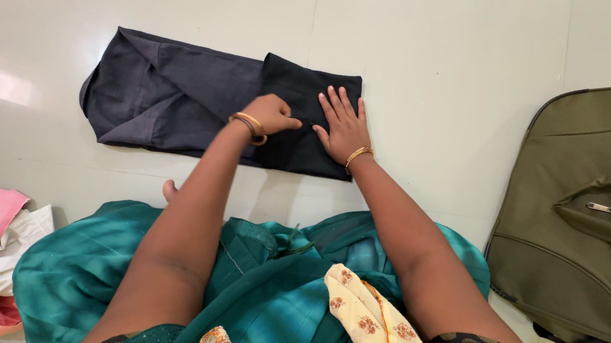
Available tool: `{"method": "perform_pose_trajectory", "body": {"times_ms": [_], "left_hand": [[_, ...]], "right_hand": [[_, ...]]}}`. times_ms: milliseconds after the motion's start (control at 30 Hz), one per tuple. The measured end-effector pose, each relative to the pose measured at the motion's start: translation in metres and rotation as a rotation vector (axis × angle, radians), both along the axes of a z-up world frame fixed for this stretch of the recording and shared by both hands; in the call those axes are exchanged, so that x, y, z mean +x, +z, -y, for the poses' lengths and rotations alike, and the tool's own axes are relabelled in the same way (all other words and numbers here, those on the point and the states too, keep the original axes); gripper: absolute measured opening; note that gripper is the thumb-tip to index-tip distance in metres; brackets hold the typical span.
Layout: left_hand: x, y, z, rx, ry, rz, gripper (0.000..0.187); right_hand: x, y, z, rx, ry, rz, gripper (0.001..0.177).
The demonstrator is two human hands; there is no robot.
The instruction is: The person folds a dark long-sleeved shirt on a tiled floor. They smooth the fabric, fold the sleeves inward, fold the shirt in half lengthwise, and then fold it into a compact rectangle. The shirt is placed on the floor next to a green backpack.
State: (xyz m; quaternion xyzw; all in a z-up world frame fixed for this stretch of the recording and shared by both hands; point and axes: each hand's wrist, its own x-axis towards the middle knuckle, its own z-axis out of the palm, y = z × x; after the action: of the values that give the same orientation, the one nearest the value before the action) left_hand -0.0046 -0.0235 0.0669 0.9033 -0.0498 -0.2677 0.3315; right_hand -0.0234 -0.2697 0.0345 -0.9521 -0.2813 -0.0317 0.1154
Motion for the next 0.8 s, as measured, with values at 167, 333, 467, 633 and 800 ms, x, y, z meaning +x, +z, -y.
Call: {"method": "perform_pose_trajectory", "body": {"times_ms": [167,333,467,633,800], "left_hand": [[-0.002,0.029,-0.020,0.300,0.127,0.085,0.029],[-0.018,0.033,0.018,0.372,0.175,0.709,0.036],[-0.035,0.008,0.064,0.274,-0.084,0.831,0.059],[-0.050,-0.034,0.059,0.244,-0.112,0.768,0.074],[-0.046,-0.037,0.056,0.340,0.042,0.743,0.075]], "right_hand": [[0.000,0.000,0.000,0.001,-0.002,0.000,0.070],[0.001,-0.001,-0.001,-0.018,-0.012,-0.007,0.070],[0.001,-0.006,0.001,-0.017,-0.010,0.010,0.071],[0.003,-0.009,0.002,-0.013,0.001,0.029,0.069],[0.000,-0.001,0.001,0.006,0.000,0.024,0.070]]}}
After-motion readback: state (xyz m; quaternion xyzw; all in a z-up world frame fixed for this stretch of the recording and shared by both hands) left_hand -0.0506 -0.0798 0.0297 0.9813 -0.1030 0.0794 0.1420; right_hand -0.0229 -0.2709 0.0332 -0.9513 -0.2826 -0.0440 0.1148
